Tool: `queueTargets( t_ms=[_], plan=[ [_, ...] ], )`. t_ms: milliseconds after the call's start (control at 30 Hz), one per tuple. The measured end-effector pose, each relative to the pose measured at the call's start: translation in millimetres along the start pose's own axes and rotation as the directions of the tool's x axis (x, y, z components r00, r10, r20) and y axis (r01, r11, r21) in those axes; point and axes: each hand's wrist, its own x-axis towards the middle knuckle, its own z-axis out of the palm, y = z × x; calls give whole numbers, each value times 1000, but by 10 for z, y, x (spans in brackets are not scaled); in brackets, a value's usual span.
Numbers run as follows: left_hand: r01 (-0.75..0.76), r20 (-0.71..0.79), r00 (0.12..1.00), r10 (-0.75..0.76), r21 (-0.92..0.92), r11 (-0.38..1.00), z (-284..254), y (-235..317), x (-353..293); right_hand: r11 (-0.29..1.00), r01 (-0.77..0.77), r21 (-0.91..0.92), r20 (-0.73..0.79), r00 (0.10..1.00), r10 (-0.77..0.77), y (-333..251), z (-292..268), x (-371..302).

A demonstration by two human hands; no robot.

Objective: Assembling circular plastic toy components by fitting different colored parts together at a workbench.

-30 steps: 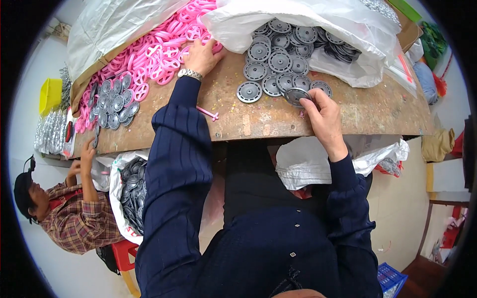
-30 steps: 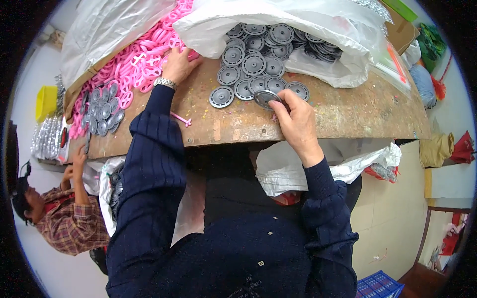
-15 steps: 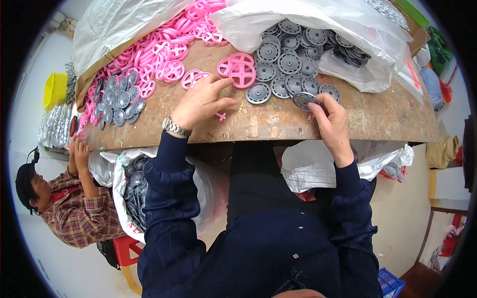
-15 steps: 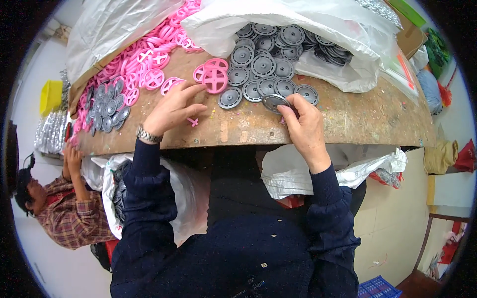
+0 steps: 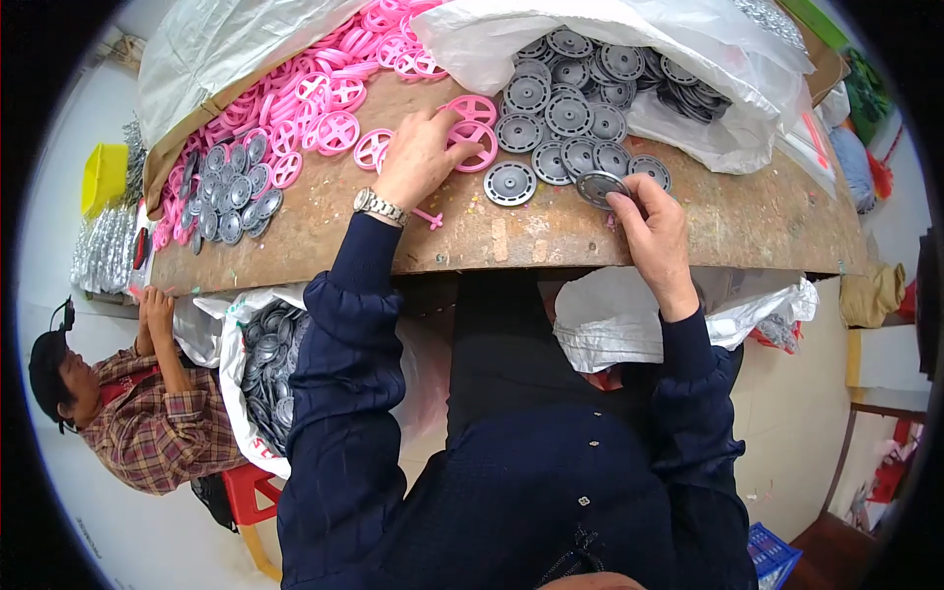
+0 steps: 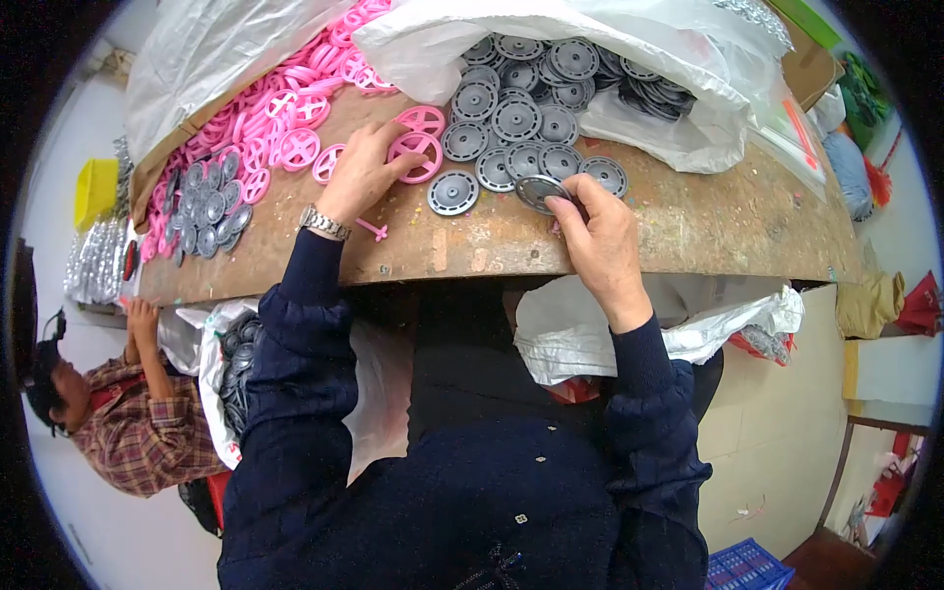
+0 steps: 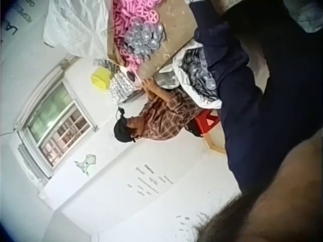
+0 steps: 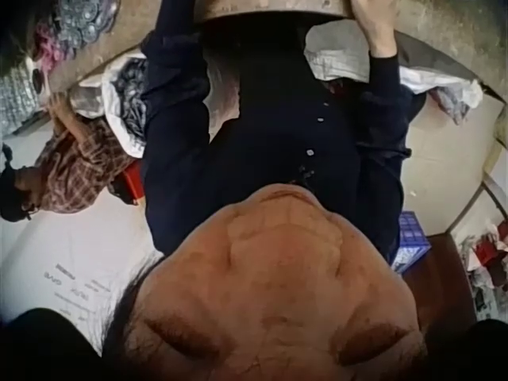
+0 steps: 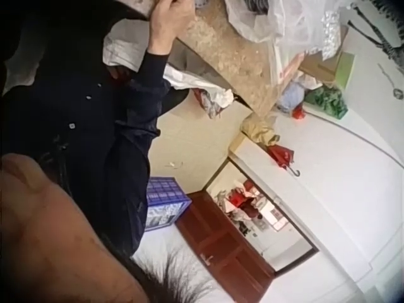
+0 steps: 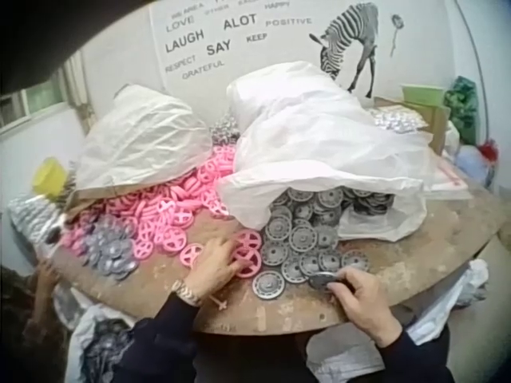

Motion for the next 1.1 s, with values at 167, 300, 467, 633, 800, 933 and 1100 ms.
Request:
queueTargets(
  t_ms=[167,300,467,633,800,933,1100],
  plan=[
    [11,-29,999,-14,-95,995,-101,130,-134,1000,-4,-19,-2,1000,4,-8,-11,-3],
    [135,-49,987,-155,-283,949,-155,103,-261,998,-47,36,-10,999,47,-8,-21,7],
    [200,-99,952,-289,-514,834,-166,128,-398,968,-111,227,-44,991,124,-11,-25,40],
    [215,-36,909,-416,-815,539,-217,537,-464,893,-130,431,16,991,136,-106,-9,-33],
    [237,151,931,-333,-942,236,-74,923,-660,901,-85,425,59,996,66,-498,44,-141],
    [224,184,950,-252,-964,143,13,1196,-768,921,-85,380,29,996,80,-517,6,-210],
    [189,172,969,-177,-978,85,123,1377,-875,967,-50,250,13,999,48,-546,-45,-314]
  ],
)
